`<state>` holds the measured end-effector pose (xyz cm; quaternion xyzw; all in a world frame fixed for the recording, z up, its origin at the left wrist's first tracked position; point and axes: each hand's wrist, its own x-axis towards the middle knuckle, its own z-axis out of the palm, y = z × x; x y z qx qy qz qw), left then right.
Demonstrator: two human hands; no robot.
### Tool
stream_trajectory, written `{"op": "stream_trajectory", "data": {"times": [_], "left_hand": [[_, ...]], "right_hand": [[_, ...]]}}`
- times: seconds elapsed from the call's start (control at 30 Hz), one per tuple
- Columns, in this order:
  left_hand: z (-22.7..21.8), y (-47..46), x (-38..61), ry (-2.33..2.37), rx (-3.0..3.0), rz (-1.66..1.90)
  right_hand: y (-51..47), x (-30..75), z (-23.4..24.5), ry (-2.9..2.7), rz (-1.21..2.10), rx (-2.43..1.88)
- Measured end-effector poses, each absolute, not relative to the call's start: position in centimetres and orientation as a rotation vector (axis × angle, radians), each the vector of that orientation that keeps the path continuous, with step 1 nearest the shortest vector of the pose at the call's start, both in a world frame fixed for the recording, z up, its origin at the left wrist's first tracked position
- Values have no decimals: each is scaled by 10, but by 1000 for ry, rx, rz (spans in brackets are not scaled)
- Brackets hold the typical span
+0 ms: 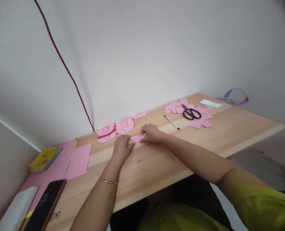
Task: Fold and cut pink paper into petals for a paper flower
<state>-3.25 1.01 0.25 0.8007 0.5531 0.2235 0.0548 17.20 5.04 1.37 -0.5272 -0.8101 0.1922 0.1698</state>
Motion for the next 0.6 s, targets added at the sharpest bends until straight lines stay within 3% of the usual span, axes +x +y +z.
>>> {"op": "stream_trajectory", "data": {"times": [0.23,0.4,0.6], "left_hand": [[-1,15,-31,1593,1926,1058],[6,14,-31,1469,1714,1072],[15,4,-24,1311,1839,1030]], "right_hand": [[50,177,7,-2045,862,-1111],[47,174,7,-1980,1000,-880],[46,172,8,-2247,711,-731]]}}
